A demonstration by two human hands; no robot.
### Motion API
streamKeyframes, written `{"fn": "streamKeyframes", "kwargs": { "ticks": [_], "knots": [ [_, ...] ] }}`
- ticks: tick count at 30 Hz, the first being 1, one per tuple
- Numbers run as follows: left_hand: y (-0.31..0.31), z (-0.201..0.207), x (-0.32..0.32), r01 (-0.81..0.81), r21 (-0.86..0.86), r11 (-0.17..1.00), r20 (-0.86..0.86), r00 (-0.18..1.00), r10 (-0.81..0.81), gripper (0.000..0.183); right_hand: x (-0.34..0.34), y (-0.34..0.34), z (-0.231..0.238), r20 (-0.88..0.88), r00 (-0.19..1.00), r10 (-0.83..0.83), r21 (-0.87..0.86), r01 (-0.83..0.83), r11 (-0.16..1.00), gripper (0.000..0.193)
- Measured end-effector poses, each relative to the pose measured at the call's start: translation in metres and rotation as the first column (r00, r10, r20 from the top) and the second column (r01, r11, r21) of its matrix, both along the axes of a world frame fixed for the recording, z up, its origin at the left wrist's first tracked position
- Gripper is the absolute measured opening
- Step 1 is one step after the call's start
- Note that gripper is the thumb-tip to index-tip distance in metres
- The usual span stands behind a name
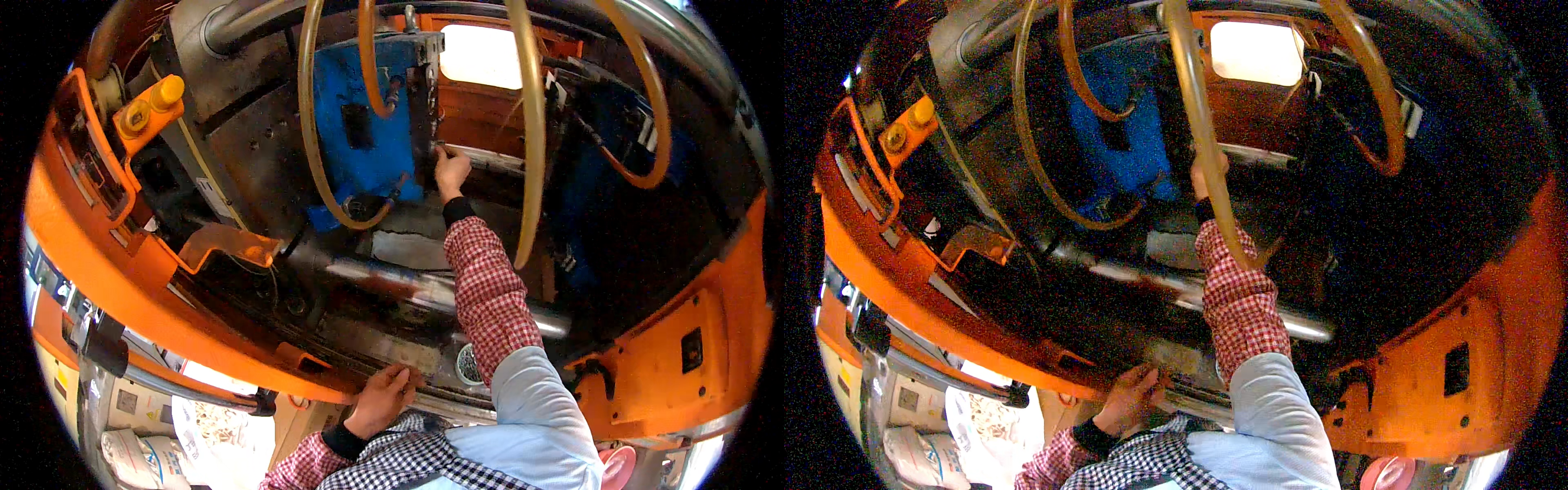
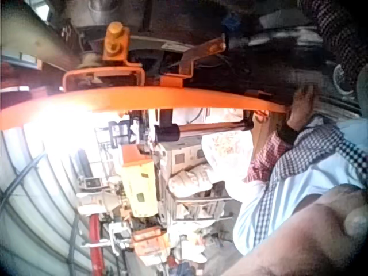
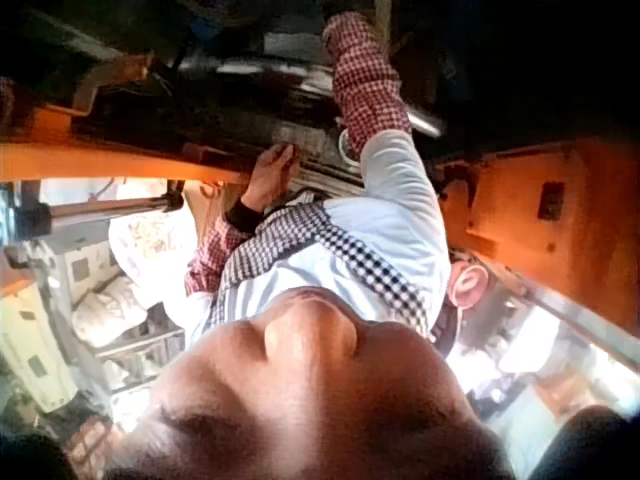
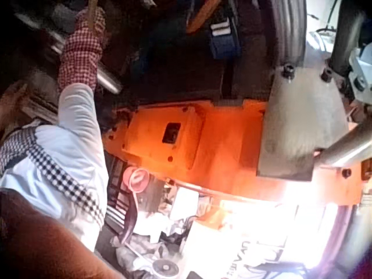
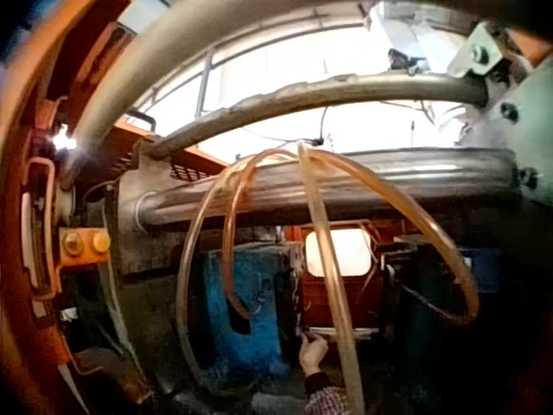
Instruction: The person repeatedly opens an injection molding machine, removes a small white plastic component, and trims its excess material using scissors. The trimmed pieces are placed into a white bag on a nearby table. The person also operates the machine's control panel between cycles.
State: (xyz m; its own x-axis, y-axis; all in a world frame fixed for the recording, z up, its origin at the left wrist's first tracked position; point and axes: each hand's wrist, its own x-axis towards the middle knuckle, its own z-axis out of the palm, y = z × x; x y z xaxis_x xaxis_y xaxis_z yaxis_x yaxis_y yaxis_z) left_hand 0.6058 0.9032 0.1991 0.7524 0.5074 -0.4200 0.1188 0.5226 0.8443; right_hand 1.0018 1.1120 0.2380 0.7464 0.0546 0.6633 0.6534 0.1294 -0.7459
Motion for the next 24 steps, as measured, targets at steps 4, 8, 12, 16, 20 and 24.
{"fn": "streamKeyframes", "kwargs": {
  "ticks": [4, 8, 12, 16, 20, 24],
  "knots": [
    [0.002, -0.002, -0.003, -0.078, -0.052, 0.996, 0.014, 0.997, 0.079, 0.024, 0.003, 0.027, -0.007, -0.051, 0.992, -0.113, -0.047, 0.111, 0.993, 0.023],
    [0.005, -0.001, -0.001, -0.070, -0.115, 0.991, 0.035, 0.997, 0.075, 0.022, 0.025, 0.034, -0.012, -0.091, 0.982, -0.163, -0.080, 0.155, 0.985, 0.024],
    [0.009, -0.014, -0.002, 0.000, 0.223, 0.975, 0.003, 1.000, -0.001, 0.021, 0.012, 0.032, -0.004, -0.077, 0.989, -0.129, -0.093, 0.122, 0.988, 0.024],
    [0.012, -0.011, -0.006, -0.062, -0.046, 0.997, 0.025, 0.998, 0.063, 0.022, -0.020, 0.015, 0.019, -0.069, 0.997, -0.025, -0.160, 0.014, 0.987, 0.017],
    [0.013, -0.015, -0.003, -0.130, -0.006, 0.992, -0.010, 0.992, 0.130, 0.025, -0.006, 0.007, 0.013, 0.106, 0.994, -0.006, -0.267, 0.034, 0.963, 0.026],
    [0.019, -0.026, -0.002, -0.140, -0.039, 0.989, 0.082, 0.986, 0.142, 0.026, -0.009, -0.016, 0.016, 0.014, 0.984, 0.180, -0.321, -0.166, 0.932, 0.031]
  ]
}}
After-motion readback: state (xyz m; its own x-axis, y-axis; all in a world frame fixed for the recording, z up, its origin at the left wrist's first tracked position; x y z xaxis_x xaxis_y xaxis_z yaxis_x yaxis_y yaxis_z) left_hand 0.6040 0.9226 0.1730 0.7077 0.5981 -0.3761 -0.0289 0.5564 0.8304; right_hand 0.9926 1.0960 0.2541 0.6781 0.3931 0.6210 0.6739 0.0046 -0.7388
